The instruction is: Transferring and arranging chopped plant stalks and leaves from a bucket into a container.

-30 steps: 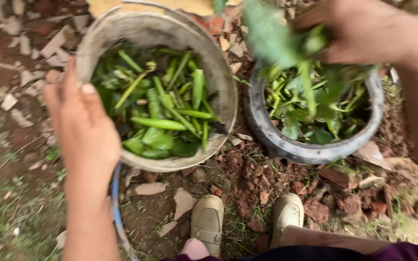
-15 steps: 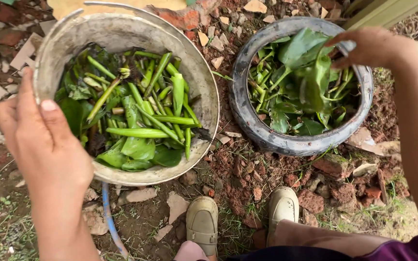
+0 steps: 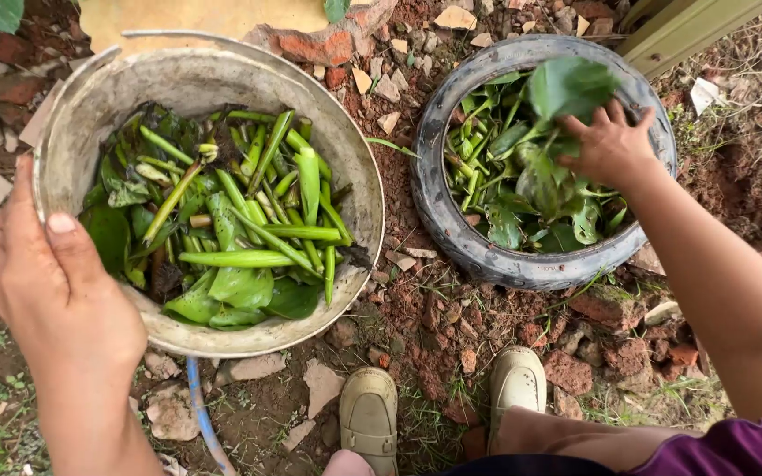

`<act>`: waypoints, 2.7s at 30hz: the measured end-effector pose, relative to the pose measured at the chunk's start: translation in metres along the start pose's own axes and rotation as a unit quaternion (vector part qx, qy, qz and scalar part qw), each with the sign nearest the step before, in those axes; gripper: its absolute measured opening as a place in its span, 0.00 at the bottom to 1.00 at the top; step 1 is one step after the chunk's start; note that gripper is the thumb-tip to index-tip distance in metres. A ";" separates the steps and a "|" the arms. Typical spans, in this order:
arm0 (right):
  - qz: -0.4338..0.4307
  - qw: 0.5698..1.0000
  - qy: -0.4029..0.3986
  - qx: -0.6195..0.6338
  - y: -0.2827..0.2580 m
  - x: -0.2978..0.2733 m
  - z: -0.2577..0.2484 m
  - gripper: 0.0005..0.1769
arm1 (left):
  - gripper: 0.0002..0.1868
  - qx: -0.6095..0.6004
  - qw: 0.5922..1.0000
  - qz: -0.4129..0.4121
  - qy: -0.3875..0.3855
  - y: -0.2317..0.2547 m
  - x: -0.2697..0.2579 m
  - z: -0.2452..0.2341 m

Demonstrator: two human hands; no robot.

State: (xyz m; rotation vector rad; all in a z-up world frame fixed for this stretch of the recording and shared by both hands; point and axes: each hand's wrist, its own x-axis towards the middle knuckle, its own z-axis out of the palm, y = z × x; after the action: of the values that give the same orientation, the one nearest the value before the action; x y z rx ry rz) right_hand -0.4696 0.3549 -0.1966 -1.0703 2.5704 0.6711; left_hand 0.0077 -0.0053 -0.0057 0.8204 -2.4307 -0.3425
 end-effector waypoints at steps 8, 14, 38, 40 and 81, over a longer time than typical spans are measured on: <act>0.063 0.996 0.016 0.061 0.008 0.004 0.013 0.23 | 0.39 -0.017 1.000 0.023 0.007 -0.002 0.001 -0.005; 0.157 0.985 0.005 0.065 0.009 0.007 0.005 0.30 | 0.31 -0.026 0.999 0.041 0.010 0.000 0.000 -0.006; -0.300 0.951 -0.032 0.065 -0.238 -0.134 -0.303 0.17 | 0.27 -0.020 0.986 -0.146 -0.083 0.063 0.007 0.010; -0.498 0.834 0.171 0.167 -0.257 -0.121 -0.266 0.10 | 0.27 -0.021 0.986 -0.145 -0.078 0.063 0.005 0.011; -0.384 0.643 0.050 0.661 -0.278 -0.111 -0.322 0.06 | 0.26 -0.094 0.973 -0.203 -0.059 0.015 0.000 -0.001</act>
State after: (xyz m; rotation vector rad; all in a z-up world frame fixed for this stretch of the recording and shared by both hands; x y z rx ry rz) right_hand -0.2168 0.0833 0.0386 -1.2771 1.5061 -1.3026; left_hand 0.0009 0.0063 0.0014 1.2389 -2.2761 -0.7819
